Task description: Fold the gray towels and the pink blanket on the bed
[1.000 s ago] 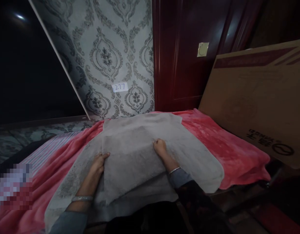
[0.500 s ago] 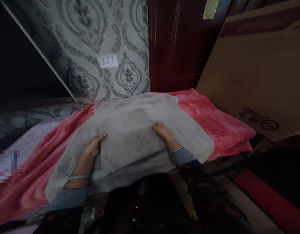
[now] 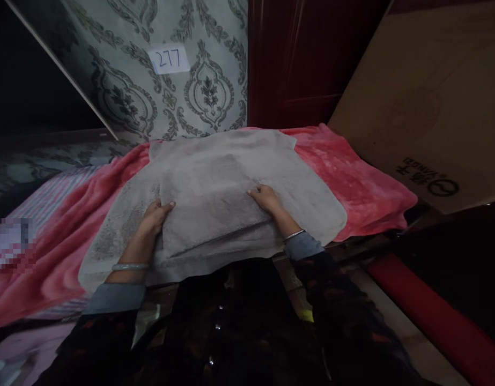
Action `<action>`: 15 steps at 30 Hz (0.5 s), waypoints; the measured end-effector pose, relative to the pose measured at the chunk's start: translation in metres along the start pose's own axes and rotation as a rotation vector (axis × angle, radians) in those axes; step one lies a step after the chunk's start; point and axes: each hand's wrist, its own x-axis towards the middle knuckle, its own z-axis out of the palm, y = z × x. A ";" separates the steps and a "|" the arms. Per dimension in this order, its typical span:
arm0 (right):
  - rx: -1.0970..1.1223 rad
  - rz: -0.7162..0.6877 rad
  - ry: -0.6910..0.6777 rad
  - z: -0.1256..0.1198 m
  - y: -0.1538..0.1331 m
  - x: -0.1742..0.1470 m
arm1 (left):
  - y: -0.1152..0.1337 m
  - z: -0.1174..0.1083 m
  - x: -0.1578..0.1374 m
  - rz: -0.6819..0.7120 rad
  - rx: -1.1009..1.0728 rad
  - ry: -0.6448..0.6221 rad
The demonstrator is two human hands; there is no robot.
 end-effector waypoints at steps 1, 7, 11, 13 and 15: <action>0.006 -0.002 -0.011 -0.001 0.001 -0.001 | 0.000 0.000 -0.001 -0.005 -0.009 -0.009; 0.050 0.022 -0.037 -0.004 0.000 -0.006 | 0.003 -0.001 0.000 0.007 0.047 -0.025; 0.124 0.016 -0.021 -0.002 0.002 -0.009 | 0.003 -0.003 0.004 0.017 0.071 -0.014; 0.141 0.016 -0.027 -0.001 0.004 -0.011 | 0.001 -0.003 0.005 0.019 0.078 -0.007; 0.157 0.024 -0.032 0.000 0.007 -0.012 | -0.002 -0.004 0.004 0.019 0.079 0.002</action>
